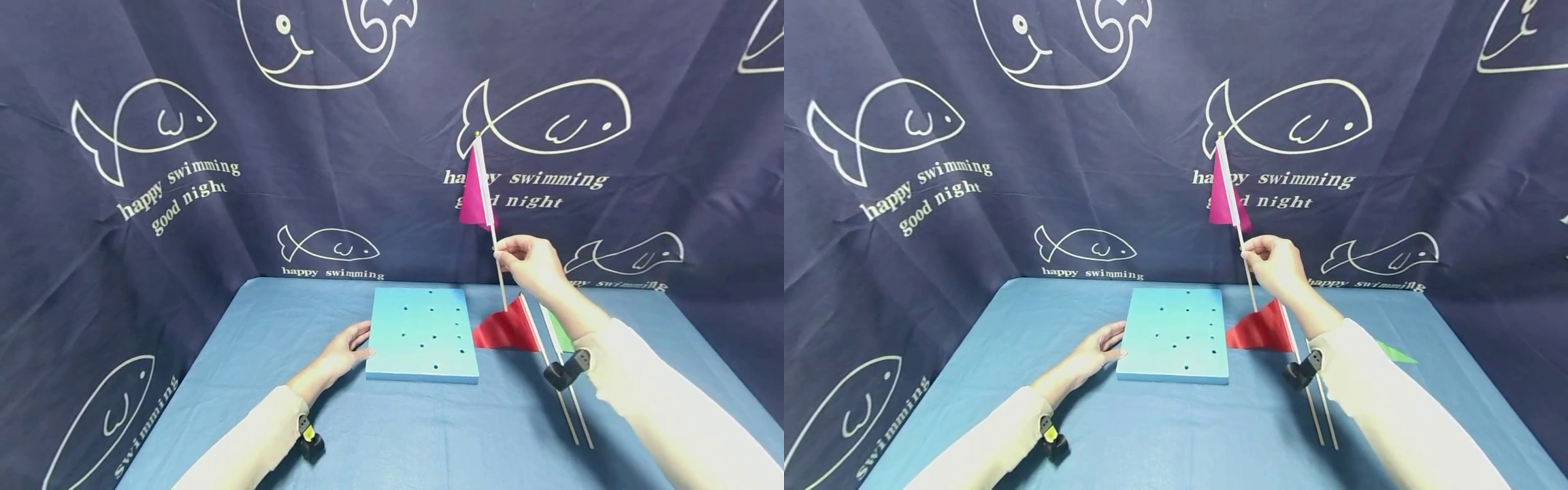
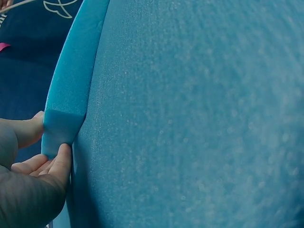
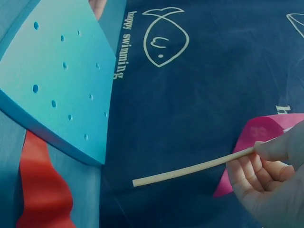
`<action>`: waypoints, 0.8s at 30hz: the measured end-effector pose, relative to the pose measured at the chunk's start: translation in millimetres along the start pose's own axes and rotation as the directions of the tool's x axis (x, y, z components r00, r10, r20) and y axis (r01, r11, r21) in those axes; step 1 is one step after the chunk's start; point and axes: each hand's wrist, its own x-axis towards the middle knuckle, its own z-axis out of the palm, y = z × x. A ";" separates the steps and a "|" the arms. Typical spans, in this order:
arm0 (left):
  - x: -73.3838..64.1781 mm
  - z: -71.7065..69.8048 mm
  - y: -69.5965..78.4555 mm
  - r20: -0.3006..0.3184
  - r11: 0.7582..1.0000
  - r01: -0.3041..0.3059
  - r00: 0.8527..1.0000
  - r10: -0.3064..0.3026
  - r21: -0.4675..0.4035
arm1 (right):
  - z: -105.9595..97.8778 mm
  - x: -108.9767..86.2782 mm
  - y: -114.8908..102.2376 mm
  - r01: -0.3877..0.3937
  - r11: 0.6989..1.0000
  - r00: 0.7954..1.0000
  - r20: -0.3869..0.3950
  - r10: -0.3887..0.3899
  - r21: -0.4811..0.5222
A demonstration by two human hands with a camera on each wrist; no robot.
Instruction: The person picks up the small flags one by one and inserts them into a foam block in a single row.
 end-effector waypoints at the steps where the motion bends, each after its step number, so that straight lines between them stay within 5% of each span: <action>1: 0.1 0.2 -0.1 0.001 1.000 -0.002 1.000 0.002 -0.004 | 2.2 1.0 -0.3 0.003 1.000 1.000 0.002 -0.003 0.004; 24: 0.7 0.4 0.3 0.000 1.000 -0.018 1.000 0.018 -0.002 | 48.4 18.7 -9.0 0.045 0.988 0.999 0.011 -0.047 0.146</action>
